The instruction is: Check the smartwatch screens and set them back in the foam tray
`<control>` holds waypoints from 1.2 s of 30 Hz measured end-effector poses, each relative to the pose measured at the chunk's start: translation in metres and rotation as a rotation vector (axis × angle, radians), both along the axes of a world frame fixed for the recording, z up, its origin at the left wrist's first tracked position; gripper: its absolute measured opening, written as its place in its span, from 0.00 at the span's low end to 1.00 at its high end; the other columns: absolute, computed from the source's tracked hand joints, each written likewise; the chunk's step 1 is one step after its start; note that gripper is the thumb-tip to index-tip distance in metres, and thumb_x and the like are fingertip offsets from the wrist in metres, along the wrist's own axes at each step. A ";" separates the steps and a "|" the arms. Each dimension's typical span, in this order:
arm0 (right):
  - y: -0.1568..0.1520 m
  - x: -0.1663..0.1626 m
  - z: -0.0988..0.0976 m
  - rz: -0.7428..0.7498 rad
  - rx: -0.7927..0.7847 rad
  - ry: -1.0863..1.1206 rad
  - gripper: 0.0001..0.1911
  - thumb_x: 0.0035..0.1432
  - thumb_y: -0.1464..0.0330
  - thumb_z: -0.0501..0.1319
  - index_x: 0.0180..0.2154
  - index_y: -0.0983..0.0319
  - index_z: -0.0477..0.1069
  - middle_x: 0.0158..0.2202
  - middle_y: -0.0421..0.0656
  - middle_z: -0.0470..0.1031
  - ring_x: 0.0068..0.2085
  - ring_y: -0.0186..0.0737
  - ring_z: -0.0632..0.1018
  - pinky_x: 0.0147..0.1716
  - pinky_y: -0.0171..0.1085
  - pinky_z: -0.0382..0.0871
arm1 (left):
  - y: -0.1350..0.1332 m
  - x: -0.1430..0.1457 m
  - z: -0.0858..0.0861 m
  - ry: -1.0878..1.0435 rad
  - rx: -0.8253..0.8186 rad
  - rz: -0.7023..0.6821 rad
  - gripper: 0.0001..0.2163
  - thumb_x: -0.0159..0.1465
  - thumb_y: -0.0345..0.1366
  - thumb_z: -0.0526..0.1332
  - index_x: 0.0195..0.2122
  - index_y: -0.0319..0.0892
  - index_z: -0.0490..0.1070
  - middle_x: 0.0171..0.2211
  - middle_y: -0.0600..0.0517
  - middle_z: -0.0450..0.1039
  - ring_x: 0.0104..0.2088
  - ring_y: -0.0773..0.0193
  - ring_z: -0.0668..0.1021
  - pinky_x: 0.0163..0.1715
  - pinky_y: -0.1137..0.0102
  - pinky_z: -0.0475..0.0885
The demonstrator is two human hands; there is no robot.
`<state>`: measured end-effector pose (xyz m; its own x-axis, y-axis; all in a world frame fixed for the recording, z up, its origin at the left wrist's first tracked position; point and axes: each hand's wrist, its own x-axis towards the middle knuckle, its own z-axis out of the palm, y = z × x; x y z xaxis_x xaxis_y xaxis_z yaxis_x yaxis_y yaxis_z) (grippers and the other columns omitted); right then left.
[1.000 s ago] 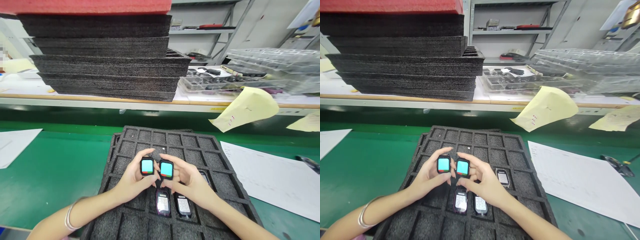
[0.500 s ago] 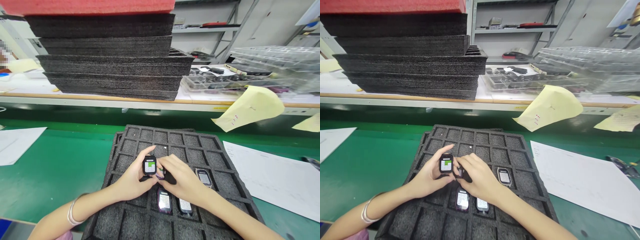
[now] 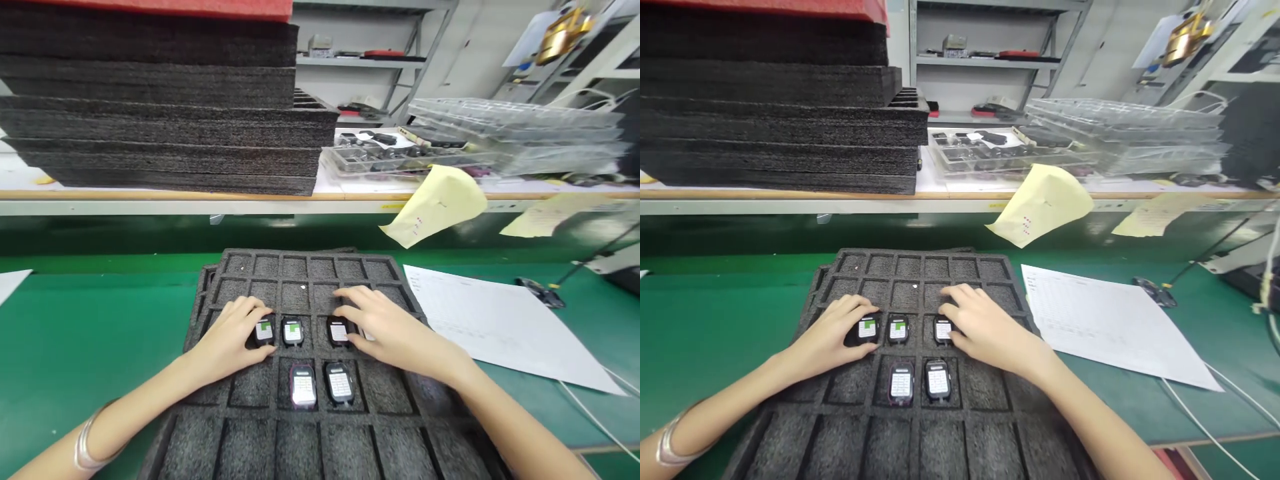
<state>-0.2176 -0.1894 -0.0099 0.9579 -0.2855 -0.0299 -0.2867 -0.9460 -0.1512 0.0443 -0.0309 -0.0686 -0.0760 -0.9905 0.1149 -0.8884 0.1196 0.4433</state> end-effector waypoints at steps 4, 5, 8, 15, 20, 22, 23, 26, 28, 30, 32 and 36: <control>-0.013 -0.036 0.000 -0.075 -0.035 0.059 0.14 0.55 0.78 0.62 0.45 0.66 0.74 0.61 0.58 0.62 0.63 0.61 0.62 0.58 0.56 0.63 | -0.008 -0.008 0.014 -0.108 -0.045 -0.080 0.20 0.61 0.34 0.63 0.54 0.38 0.65 0.52 0.43 0.67 0.52 0.49 0.69 0.51 0.54 0.66; -0.014 -0.041 -0.001 -0.083 -0.041 0.078 0.15 0.54 0.78 0.63 0.46 0.66 0.73 0.62 0.59 0.62 0.64 0.62 0.62 0.59 0.56 0.62 | -0.012 -0.014 0.019 -0.128 -0.059 -0.107 0.18 0.62 0.34 0.62 0.53 0.38 0.66 0.51 0.43 0.67 0.52 0.50 0.69 0.50 0.55 0.66; -0.011 -0.044 -0.006 -0.103 -0.053 0.142 0.21 0.51 0.79 0.66 0.49 0.70 0.72 0.62 0.62 0.61 0.64 0.64 0.61 0.59 0.55 0.63 | -0.033 -0.042 0.030 -0.202 -0.081 -0.183 0.15 0.64 0.35 0.61 0.51 0.36 0.68 0.49 0.43 0.69 0.50 0.50 0.70 0.49 0.57 0.67; -0.006 -0.037 -0.014 -0.143 -0.043 0.082 0.20 0.50 0.73 0.72 0.46 0.70 0.73 0.63 0.64 0.61 0.64 0.66 0.62 0.59 0.57 0.63 | -0.079 -0.105 0.027 -0.396 -0.036 -0.263 0.18 0.58 0.41 0.69 0.41 0.30 0.72 0.43 0.37 0.72 0.46 0.44 0.72 0.45 0.54 0.68; -0.011 -0.042 -0.027 -0.198 0.104 -0.058 0.20 0.49 0.69 0.74 0.44 0.68 0.75 0.62 0.62 0.63 0.64 0.64 0.63 0.60 0.57 0.60 | -0.084 -0.110 0.020 -0.358 -0.015 -0.217 0.22 0.54 0.40 0.72 0.42 0.29 0.70 0.43 0.36 0.71 0.46 0.43 0.72 0.44 0.54 0.69; -0.013 -0.044 -0.031 -0.221 0.145 -0.091 0.19 0.48 0.70 0.73 0.43 0.67 0.75 0.62 0.61 0.64 0.62 0.62 0.65 0.59 0.55 0.62 | -0.083 -0.106 0.019 -0.322 -0.002 -0.223 0.20 0.54 0.40 0.72 0.41 0.32 0.70 0.43 0.38 0.70 0.46 0.44 0.71 0.44 0.54 0.69; -0.013 -0.044 -0.032 -0.233 0.171 -0.112 0.19 0.47 0.71 0.73 0.42 0.67 0.75 0.62 0.61 0.64 0.62 0.62 0.67 0.59 0.55 0.63 | -0.083 -0.104 0.019 -0.303 0.004 -0.223 0.20 0.54 0.40 0.72 0.41 0.34 0.69 0.43 0.38 0.70 0.46 0.43 0.71 0.44 0.54 0.69; -0.015 -0.043 -0.026 -0.264 0.237 -0.183 0.19 0.47 0.70 0.72 0.43 0.66 0.75 0.59 0.59 0.68 0.59 0.61 0.70 0.58 0.54 0.65 | -0.085 -0.102 0.017 -0.230 0.025 -0.212 0.18 0.54 0.38 0.72 0.39 0.35 0.69 0.44 0.37 0.69 0.46 0.41 0.71 0.44 0.51 0.69; -0.016 -0.039 -0.017 -0.277 0.316 -0.259 0.19 0.51 0.67 0.70 0.45 0.64 0.74 0.54 0.54 0.74 0.55 0.57 0.74 0.57 0.53 0.67 | -0.088 -0.102 0.014 -0.156 0.037 -0.215 0.17 0.52 0.36 0.72 0.38 0.37 0.69 0.43 0.39 0.68 0.46 0.41 0.71 0.43 0.52 0.70; -0.015 -0.030 -0.004 -0.285 0.536 -0.394 0.19 0.53 0.65 0.69 0.46 0.62 0.73 0.48 0.49 0.77 0.50 0.53 0.78 0.54 0.51 0.70 | -0.090 -0.100 0.012 -0.059 0.042 -0.225 0.17 0.49 0.35 0.72 0.37 0.38 0.69 0.42 0.42 0.68 0.46 0.42 0.72 0.44 0.53 0.71; -0.011 -0.018 0.006 -0.285 0.871 -0.543 0.20 0.51 0.65 0.71 0.46 0.62 0.72 0.43 0.47 0.78 0.45 0.50 0.80 0.50 0.49 0.73 | -0.091 -0.095 0.011 0.054 0.039 -0.224 0.17 0.48 0.35 0.72 0.38 0.39 0.70 0.43 0.43 0.69 0.47 0.44 0.72 0.45 0.54 0.71; 0.004 0.008 0.012 -0.282 1.266 -0.741 0.25 0.46 0.72 0.74 0.47 0.62 0.71 0.44 0.44 0.74 0.37 0.42 0.81 0.36 0.41 0.80 | -0.079 -0.068 0.019 0.319 0.071 -0.146 0.16 0.54 0.36 0.68 0.41 0.40 0.67 0.39 0.46 0.73 0.40 0.53 0.78 0.39 0.60 0.75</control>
<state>-0.2097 -0.1857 0.0025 0.7850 -0.6162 0.0637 0.0744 -0.0084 -0.9972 -0.0241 -0.1097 -0.0496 -0.1887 -0.9782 0.0873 -0.6796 0.1942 0.7074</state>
